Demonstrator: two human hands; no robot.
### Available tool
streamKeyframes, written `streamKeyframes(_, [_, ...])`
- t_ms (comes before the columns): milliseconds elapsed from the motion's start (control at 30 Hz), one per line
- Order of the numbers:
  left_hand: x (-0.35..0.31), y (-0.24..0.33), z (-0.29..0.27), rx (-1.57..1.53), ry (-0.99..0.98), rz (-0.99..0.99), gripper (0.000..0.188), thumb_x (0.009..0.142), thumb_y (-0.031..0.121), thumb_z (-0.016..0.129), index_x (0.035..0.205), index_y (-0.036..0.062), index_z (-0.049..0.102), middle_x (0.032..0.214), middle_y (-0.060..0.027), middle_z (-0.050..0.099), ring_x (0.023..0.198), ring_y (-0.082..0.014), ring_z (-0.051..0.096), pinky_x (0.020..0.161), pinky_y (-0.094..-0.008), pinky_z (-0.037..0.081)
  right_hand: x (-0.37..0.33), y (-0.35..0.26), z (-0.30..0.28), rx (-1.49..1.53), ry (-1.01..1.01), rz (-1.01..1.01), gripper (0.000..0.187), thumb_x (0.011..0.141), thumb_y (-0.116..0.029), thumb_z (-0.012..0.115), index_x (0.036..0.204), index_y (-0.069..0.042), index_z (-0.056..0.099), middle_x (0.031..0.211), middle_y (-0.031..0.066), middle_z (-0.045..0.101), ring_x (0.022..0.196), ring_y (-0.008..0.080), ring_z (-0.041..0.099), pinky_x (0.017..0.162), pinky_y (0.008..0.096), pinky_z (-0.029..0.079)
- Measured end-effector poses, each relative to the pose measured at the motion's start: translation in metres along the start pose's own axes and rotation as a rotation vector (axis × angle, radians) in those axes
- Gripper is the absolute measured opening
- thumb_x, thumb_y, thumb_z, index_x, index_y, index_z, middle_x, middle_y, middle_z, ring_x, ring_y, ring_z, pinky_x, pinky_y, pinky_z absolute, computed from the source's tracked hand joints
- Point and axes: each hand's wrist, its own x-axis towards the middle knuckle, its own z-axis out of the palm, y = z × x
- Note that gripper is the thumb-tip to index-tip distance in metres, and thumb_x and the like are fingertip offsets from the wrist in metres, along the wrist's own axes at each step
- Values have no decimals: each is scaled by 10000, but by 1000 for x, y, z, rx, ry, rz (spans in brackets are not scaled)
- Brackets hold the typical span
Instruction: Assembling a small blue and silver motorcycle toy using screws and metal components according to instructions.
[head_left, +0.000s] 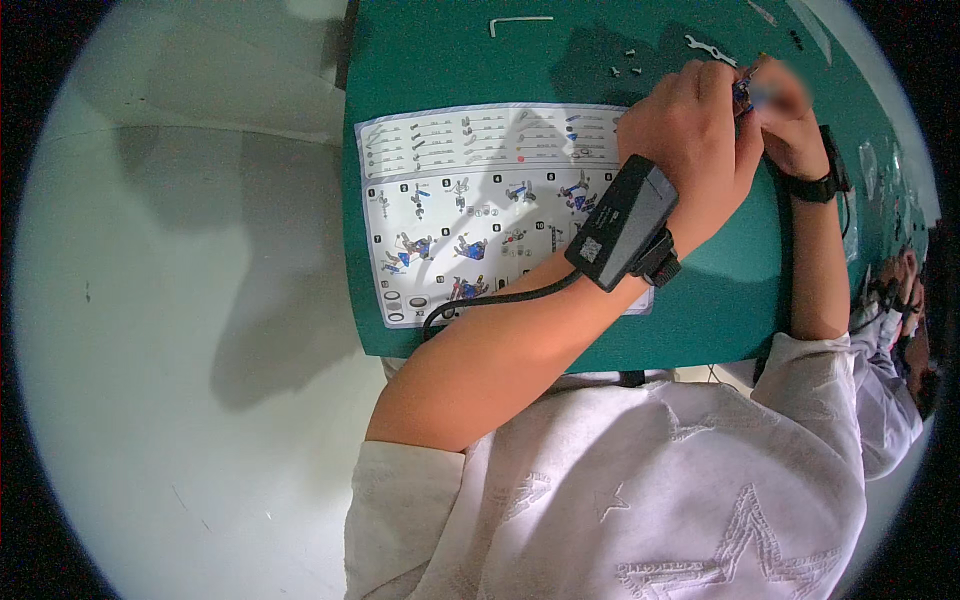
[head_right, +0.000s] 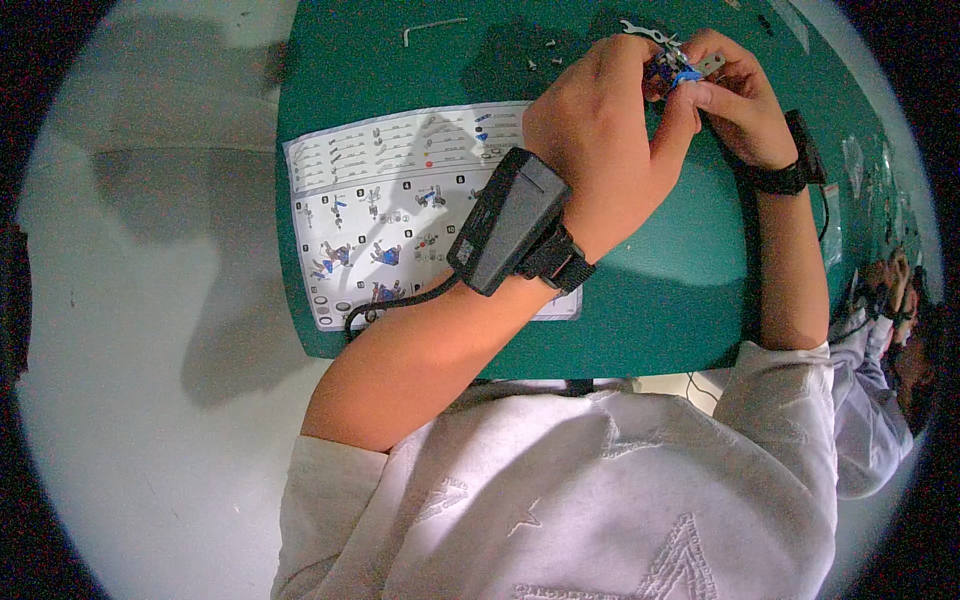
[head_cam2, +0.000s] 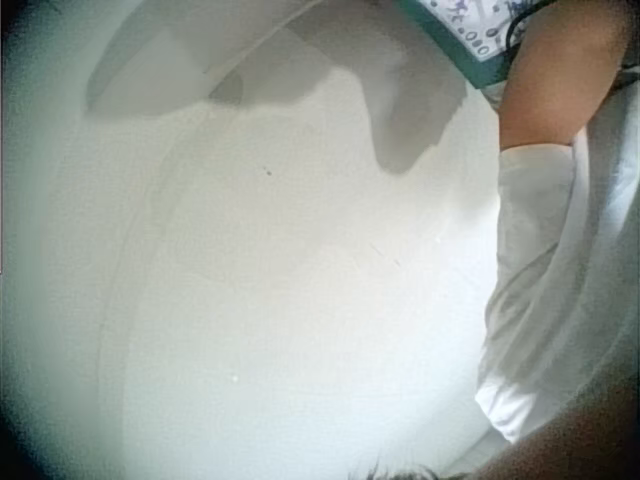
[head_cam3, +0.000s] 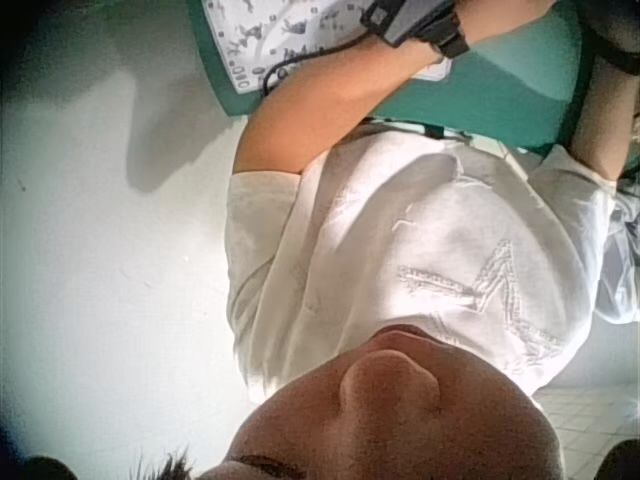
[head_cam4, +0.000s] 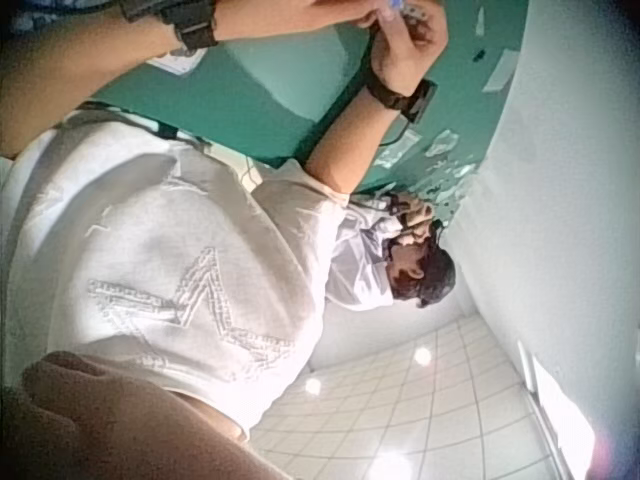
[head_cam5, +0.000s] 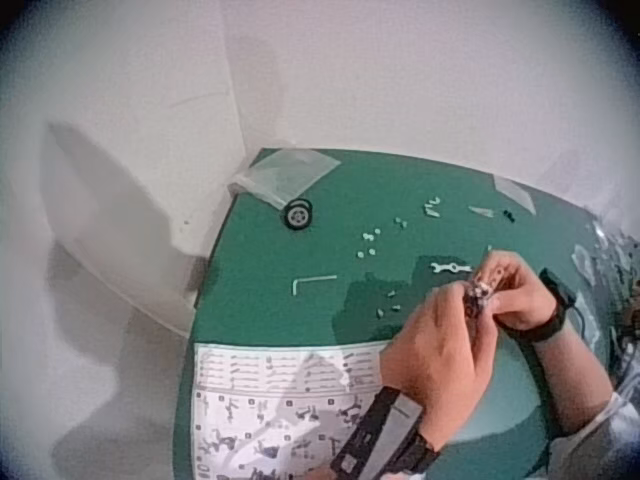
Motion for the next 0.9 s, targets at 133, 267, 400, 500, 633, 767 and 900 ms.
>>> streamKeyframes(133, [-1, 5, 4, 8, -8, -25, 237, 839, 214, 693, 954, 39, 583, 790, -145, 632, 724, -356, 646, 616, -435, 509, -9, -1, 4, -20, 39, 21, 317, 861, -184, 736, 1104, -52, 581, 959, 70, 676, 718, 103, 629, 597, 234, 510])
streamKeyframes(267, [5, -1, -11, -175, -84, -285, 257, 925, 252, 671, 989, 6, 631, 699, -37, 607, 583, -124, 550, 550, -291, 437, 4, -20, 20, 62, -20, 114, 412, 828, -146, 770, 1182, -33, 592, 896, 57, 680, 705, 118, 656, 647, 260, 558])
streamKeyframes(400, [8, 2, -18, -292, -140, -427, 227, 986, 238, 607, 1005, 12, 608, 748, 28, 567, 638, -46, 478, 558, -221, 375, 3, -21, 22, 110, 7, 65, 380, 850, -91, 735, 1193, -20, 587, 891, 65, 684, 695, 120, 648, 628, 257, 538])
streamKeyframes(500, [8, 5, -18, -334, -157, -465, 219, 990, 231, 602, 1027, 16, 586, 781, 20, 571, 664, -42, 487, 574, -207, 375, 1, -17, 18, 139, -1, 50, 347, 876, -99, 708, 1190, -13, 587, 894, 76, 684, 679, 124, 639, 623, 256, 523])
streamKeyframes(633, [5, 1, -19, -352, -111, -475, 197, 990, 211, 599, 1035, 23, 563, 801, 2, 592, 680, -52, 523, 578, -216, 411, 6, -15, 24, 216, -4, 10, 327, 896, -125, 690, 1185, -12, 587, 898, 83, 684, 661, 128, 629, 621, 259, 512])
streamKeyframes(767, [3, -12, -5, -318, -64, -296, 196, 947, 173, 644, 1018, 9, 563, 796, -32, 615, 718, -67, 586, 608, -243, 495, 1, -8, 19, 108, 29, 23, 284, 909, -164, 682, 1137, -24, 586, 894, 53, 658, 665, 130, 620, 617, 262, 510])
streamKeyframes(900, [5, 4, -8, -420, -158, -321, 233, 874, 142, 720, 994, -11, 591, 814, -72, 646, 736, -99, 653, 611, -267, 542, -5, -7, 11, 116, 24, 35, 306, 896, -233, 706, 1096, -36, 583, 837, 26, 613, 693, 130, 617, 615, 257, 500])
